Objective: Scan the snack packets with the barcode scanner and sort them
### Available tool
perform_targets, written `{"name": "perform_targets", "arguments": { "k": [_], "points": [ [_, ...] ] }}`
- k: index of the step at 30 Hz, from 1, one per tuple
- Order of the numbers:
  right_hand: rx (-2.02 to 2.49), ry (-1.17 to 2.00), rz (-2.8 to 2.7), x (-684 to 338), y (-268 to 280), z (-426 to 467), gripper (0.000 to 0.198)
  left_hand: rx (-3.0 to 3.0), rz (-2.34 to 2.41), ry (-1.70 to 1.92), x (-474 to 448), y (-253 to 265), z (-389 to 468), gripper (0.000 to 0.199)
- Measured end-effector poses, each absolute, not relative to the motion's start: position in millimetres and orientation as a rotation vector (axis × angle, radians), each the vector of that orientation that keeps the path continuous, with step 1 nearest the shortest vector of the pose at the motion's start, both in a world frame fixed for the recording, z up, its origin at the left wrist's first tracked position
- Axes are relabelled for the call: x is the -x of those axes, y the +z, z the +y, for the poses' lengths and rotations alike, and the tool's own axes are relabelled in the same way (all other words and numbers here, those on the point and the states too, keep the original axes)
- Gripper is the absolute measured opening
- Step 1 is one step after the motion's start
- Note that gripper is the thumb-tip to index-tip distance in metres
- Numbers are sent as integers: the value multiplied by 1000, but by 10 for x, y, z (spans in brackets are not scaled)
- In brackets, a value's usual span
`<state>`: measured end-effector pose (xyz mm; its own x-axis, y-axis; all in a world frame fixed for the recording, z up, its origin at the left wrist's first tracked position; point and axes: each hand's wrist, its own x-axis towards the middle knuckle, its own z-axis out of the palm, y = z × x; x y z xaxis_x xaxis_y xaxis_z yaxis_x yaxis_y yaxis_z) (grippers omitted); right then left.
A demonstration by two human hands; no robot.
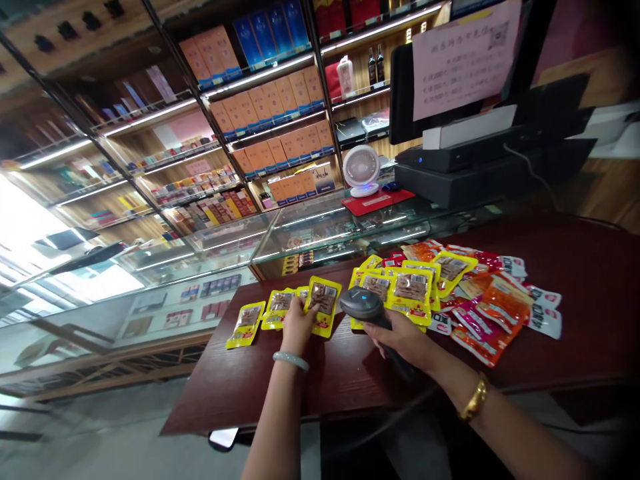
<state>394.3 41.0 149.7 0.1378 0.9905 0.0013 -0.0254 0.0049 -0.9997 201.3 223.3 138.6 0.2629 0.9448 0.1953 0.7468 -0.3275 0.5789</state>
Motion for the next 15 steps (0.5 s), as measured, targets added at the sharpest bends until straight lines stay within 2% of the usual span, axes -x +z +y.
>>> {"name": "perform_targets", "arguments": {
  "k": [7, 15],
  "points": [
    [1216, 1104, -1056, -3962, 1587, 370, 42, -1904, 1311, 890, -2141, 1351, 2163, 18],
    [1252, 1046, -1073, -3997, 1535, 345, 40, -1492, 850, 925, -3031, 1384, 1967, 36]
  ]
}}
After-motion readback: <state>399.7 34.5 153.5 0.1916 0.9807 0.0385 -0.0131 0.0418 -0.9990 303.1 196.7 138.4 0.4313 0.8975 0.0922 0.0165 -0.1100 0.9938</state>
